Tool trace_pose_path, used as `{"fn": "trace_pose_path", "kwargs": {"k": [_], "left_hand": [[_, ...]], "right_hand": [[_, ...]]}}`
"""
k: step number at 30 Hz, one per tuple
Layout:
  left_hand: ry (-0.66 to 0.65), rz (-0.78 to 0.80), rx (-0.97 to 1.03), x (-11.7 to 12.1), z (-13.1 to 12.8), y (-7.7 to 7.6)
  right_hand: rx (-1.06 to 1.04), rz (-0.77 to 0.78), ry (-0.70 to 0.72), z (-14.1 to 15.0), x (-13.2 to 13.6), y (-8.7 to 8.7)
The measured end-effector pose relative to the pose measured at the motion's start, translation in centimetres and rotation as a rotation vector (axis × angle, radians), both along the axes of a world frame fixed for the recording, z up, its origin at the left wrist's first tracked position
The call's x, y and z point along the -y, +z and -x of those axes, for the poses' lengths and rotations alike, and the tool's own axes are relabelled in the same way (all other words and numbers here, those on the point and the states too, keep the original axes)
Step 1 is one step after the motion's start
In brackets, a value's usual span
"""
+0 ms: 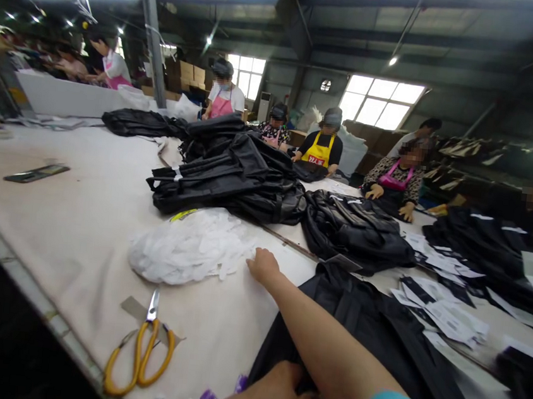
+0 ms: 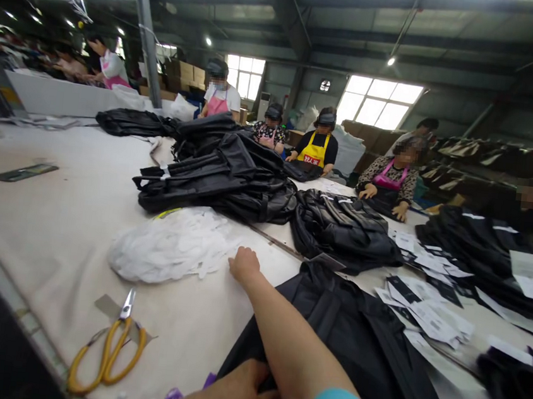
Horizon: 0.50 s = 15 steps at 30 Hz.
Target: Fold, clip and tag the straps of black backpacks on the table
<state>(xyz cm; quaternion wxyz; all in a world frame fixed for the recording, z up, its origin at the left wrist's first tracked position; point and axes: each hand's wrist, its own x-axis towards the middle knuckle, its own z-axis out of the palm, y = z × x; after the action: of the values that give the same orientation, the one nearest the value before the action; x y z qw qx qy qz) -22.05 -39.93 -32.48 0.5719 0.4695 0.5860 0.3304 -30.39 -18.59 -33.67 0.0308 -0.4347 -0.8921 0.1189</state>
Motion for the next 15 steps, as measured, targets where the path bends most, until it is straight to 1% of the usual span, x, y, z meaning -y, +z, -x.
{"fn": "trace_pose_path", "kwargs": {"k": [2,4,7,10,13,15], "left_hand": [[0.001,0.004,-0.025,-0.1,0.4,-0.2],[-0.025,0.002,-0.035,-0.3,0.7,-0.5],[-0.071,-0.03,-0.024,-0.6,0.8,-1.0],[-0.078,0.001,-0.041,-0.9,0.7,-1.9],[-0.082,0.028,-0.068,-1.5,0.5,-3.0],[-0.092,0.0,-0.068,-2.2,0.3,-3.4]], "right_hand": [[0.001,-0.023,-0.037,0.8,-0.4,-0.6],[-0.001,-0.031,-0.055,1.0,-1.0,-1.0],[0.005,-0.025,-0.062,0.2,-2.2,-1.3],[0.022,-0.02,-0.063,-0.8,-3.0,-1.2],[0.038,-0.025,-0.079,-0.8,-2.9,-1.1],[0.04,-0.04,-0.084,-0.2,-2.4,-1.0]]}}
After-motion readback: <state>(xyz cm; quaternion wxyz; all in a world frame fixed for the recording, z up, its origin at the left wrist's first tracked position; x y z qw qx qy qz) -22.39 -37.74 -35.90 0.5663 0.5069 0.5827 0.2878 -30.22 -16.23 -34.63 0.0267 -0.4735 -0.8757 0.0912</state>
